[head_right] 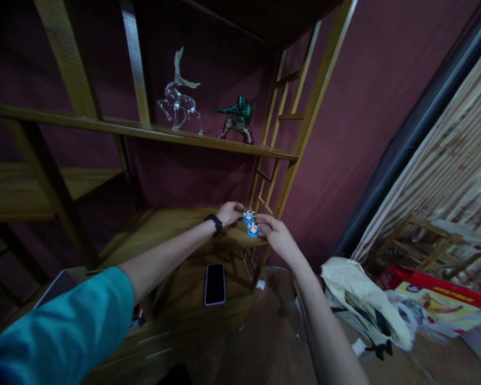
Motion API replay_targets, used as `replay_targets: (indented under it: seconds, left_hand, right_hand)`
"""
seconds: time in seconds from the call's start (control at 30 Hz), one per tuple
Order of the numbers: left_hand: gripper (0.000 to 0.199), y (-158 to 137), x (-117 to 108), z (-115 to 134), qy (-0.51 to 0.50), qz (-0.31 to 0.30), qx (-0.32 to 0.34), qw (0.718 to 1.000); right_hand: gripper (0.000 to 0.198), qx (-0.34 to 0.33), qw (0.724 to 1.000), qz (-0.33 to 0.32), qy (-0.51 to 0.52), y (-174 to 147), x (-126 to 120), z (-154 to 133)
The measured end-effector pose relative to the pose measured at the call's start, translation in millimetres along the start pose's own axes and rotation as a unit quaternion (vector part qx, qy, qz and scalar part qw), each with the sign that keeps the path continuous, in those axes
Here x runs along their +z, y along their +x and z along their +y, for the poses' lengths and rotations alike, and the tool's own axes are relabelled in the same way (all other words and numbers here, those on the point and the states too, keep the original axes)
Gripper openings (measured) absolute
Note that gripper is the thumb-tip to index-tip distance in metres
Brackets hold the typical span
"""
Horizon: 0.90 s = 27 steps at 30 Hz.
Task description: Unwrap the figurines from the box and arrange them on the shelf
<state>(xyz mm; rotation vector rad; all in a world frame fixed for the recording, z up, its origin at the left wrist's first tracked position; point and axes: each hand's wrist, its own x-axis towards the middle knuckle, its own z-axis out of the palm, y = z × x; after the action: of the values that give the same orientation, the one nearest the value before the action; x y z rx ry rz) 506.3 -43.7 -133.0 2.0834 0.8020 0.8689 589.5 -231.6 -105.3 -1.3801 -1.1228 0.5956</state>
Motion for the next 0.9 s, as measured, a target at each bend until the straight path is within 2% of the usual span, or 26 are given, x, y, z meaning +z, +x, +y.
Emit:
replay_targets:
  seconds: [0.1, 0.17, 0.23, 0.3, 0.37, 0.47, 0.6, 0.73, 0.83, 0.9]
  left_hand:
    - [0.028, -51.7, -28.6, 10.6, -0.034, 0.015, 0.093, 0.995]
    - [0.027, -102.8, -50.6, 10.0, -0.056, 0.006, 0.133, 0.989]
    - [0.026, -160.6, -71.8, -2.0, -0.065, -0.019, 0.147, 0.987]
    - [0.025, -216.8, -90.7, -26.6, -0.048, -0.038, 0.109, 0.992]
    - [0.024, -265.0, -108.4, -61.3, -0.023, -0.026, 0.045, 0.998]
    - [0.025, -316.9, -138.2, -120.0, 0.024, -0.004, -0.052, 0.998]
    - [0.025, -350.9, -188.9, -190.2, 0.100, 0.055, -0.147, 0.983]
    - [0.025, -350.9, -232.9, -242.0, 0.129, 0.108, -0.234, 0.958]
    - [0.025, -336.7, -250.5, -267.9, 0.067, 0.156, -0.233, 0.958]
    - [0.026, -327.1, -255.9, -281.3, 0.003, 0.189, -0.243, 0.952]
  right_hand:
    - [0.033, 0.023, 0.997, -0.036, 0.059, -48.5, 23.0, 7.4]
    - [0.036, 0.058, 0.991, -0.069, 0.099, -75.8, 47.6, 22.5]
    - [0.037, 0.093, 0.982, -0.101, 0.132, -96.5, 79.2, 42.5]
    - [0.038, 0.124, 0.974, -0.124, 0.144, -110.9, 116.3, 62.4]
    - [0.038, 0.134, 0.964, -0.180, 0.140, -120.7, 156.3, 78.0]
    - [0.036, 0.128, 0.949, -0.264, 0.115, -129.4, 215.9, 90.9]
    - [0.031, 0.093, 0.943, -0.319, 0.032, -129.8, 291.6, 102.1]
    - [0.025, 0.080, 0.946, -0.310, -0.046, -118.2, 363.4, 124.6]
    - [0.022, 0.075, 0.948, -0.297, -0.085, -103.9, 404.2, 147.8]
    - [0.022, 0.074, 0.952, -0.271, -0.118, -92.3, 420.9, 163.7]
